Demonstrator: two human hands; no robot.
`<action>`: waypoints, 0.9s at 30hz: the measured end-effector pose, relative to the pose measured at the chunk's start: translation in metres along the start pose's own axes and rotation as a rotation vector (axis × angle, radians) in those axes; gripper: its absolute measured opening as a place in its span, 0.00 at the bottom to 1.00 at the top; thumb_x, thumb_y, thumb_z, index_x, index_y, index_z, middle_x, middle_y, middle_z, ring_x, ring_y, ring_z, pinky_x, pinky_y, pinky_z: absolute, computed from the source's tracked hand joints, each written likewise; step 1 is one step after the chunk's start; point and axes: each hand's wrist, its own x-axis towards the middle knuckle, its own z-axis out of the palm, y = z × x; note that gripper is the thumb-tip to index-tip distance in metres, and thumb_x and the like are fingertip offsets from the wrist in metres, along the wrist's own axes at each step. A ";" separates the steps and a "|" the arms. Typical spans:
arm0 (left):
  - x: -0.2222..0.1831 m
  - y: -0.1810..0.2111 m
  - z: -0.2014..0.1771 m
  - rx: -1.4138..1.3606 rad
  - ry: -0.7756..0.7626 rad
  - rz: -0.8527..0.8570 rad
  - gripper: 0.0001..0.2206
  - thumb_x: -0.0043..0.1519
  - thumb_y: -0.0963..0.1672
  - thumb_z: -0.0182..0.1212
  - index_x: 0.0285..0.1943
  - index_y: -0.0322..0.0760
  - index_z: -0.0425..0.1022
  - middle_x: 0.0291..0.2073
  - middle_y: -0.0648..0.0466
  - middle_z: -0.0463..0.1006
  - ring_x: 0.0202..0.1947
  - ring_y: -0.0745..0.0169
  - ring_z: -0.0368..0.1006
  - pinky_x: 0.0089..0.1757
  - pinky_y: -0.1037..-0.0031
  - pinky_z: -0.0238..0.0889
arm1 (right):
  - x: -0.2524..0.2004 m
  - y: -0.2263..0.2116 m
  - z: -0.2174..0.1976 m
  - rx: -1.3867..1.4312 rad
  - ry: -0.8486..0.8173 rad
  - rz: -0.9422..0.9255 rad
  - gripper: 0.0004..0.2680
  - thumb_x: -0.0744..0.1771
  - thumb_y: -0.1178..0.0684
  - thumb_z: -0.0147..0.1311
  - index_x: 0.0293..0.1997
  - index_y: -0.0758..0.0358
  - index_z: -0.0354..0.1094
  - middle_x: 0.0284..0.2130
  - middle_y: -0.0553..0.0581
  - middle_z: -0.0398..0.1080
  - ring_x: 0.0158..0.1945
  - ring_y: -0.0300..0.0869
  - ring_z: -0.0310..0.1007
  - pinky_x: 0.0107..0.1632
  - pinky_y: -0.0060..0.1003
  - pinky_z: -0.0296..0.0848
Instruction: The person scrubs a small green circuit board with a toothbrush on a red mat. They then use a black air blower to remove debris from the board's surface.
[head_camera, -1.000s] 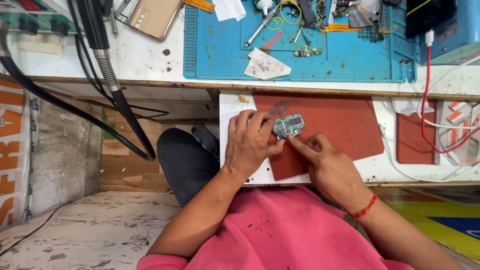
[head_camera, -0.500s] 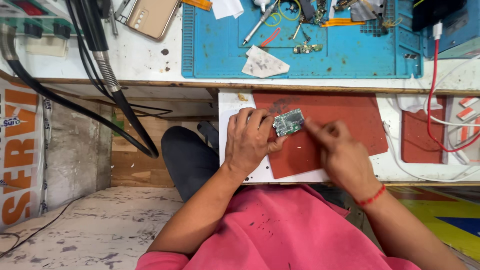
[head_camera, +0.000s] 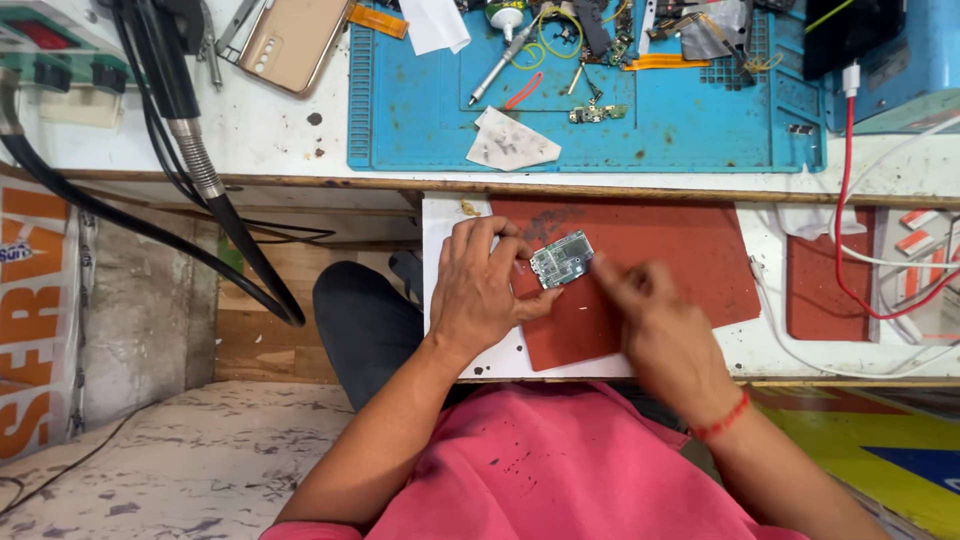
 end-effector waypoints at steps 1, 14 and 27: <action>-0.002 -0.001 -0.003 0.008 -0.003 -0.003 0.22 0.42 0.50 0.80 0.40 0.39 0.76 0.48 0.54 0.71 0.53 0.49 0.65 0.51 0.58 0.60 | -0.003 -0.003 0.002 -0.005 -0.069 0.032 0.26 0.63 0.64 0.47 0.70 0.47 0.63 0.43 0.61 0.68 0.32 0.59 0.75 0.36 0.52 0.76; -0.002 0.000 -0.002 -0.023 0.009 -0.047 0.24 0.40 0.50 0.81 0.41 0.39 0.76 0.48 0.54 0.71 0.53 0.48 0.65 0.51 0.58 0.60 | 0.000 -0.004 0.004 0.002 -0.095 -0.018 0.24 0.62 0.64 0.46 0.66 0.49 0.66 0.43 0.60 0.69 0.29 0.57 0.75 0.33 0.51 0.75; -0.002 -0.003 -0.001 0.008 0.035 -0.016 0.23 0.40 0.49 0.81 0.42 0.40 0.79 0.47 0.53 0.72 0.52 0.48 0.66 0.48 0.59 0.59 | 0.009 -0.004 0.009 -0.055 0.129 0.007 0.22 0.64 0.65 0.47 0.67 0.53 0.68 0.45 0.61 0.68 0.36 0.57 0.75 0.34 0.48 0.76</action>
